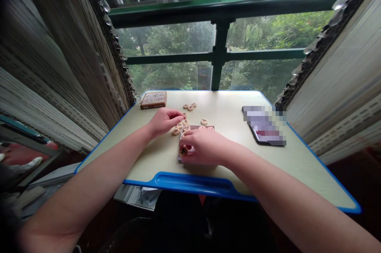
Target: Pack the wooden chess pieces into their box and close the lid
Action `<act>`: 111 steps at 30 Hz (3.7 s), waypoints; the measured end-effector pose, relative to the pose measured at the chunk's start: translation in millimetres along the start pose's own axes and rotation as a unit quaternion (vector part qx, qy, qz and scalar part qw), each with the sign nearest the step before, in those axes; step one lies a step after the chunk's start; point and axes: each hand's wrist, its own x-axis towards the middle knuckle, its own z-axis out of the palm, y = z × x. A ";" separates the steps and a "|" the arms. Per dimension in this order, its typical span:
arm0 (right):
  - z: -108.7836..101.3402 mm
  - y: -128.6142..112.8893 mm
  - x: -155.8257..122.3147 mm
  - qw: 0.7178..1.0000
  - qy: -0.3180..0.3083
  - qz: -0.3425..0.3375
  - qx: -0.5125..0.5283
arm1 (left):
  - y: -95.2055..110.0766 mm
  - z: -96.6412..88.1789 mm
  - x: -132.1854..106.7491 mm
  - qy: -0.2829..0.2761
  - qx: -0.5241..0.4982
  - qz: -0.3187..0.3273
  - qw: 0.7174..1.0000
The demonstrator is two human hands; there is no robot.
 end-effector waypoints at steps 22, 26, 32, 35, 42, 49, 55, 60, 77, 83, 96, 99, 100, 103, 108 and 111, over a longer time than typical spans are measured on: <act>-7.9 5.0 -1.6 0.997 -0.069 0.007 -0.014 | -0.1 1.4 -0.1 -0.013 0.019 0.009 1.000; -5.9 5.1 0.0 0.997 -0.068 0.008 -0.023 | -0.2 3.9 -0.2 -0.035 0.023 0.019 0.999; -3.5 7.1 0.9 0.998 -0.062 0.013 -0.028 | 0.3 4.3 -0.4 -0.041 0.037 0.028 0.998; -1.6 8.7 1.1 0.999 -0.051 0.006 -0.015 | 0.1 4.6 -0.6 -0.046 0.041 0.029 0.998; 1.5 11.6 1.0 0.999 -0.033 -0.030 -0.003 | 1.5 4.1 -1.7 -0.058 0.048 0.035 0.997; 3.7 14.8 2.8 0.997 -0.001 -0.074 0.018 | 2.5 6.1 -2.4 -0.072 0.063 0.055 0.994; 5.7 15.6 2.9 0.996 0.005 -0.079 0.032 | 6.4 3.3 -3.5 -0.066 0.073 0.055 0.994; -5.6 19.7 -0.3 0.995 0.001 -0.072 0.070 | 8.5 0.1 -3.8 -0.058 0.077 0.055 0.994; -11.3 70.1 -1.6 0.979 0.035 0.151 0.129 | 12.9 -2.9 -6.5 -0.075 0.060 0.061 0.994; -11.9 55.7 -0.6 0.985 -0.021 0.138 0.103 | 12.9 -3.6 -6.3 -0.071 0.064 0.068 0.993; -21.2 45.0 -1.9 0.992 -0.055 0.072 0.086 | 14.4 -3.0 -7.1 -0.077 0.072 0.072 0.992; -19.6 44.3 -1.2 0.992 -0.070 0.067 0.086 | 12.7 -2.5 -6.3 -0.079 0.076 0.072 0.991; -19.6 44.0 -1.1 0.991 -0.071 0.065 0.088 | 12.0 -2.5 -6.0 -0.077 0.079 0.069 0.991; -20.6 43.3 -1.3 0.991 -0.075 0.062 0.092 | 9.6 -2.4 -4.8 -0.071 0.086 0.057 0.992; -21.1 45.7 -1.6 0.990 -0.084 0.058 0.100 | 6.4 -1.2 -3.9 -0.075 0.084 0.055 0.992; -20.4 47.7 -1.3 0.989 -0.084 0.051 0.106 | 6.4 -1.1 -4.1 -0.074 0.083 0.053 0.992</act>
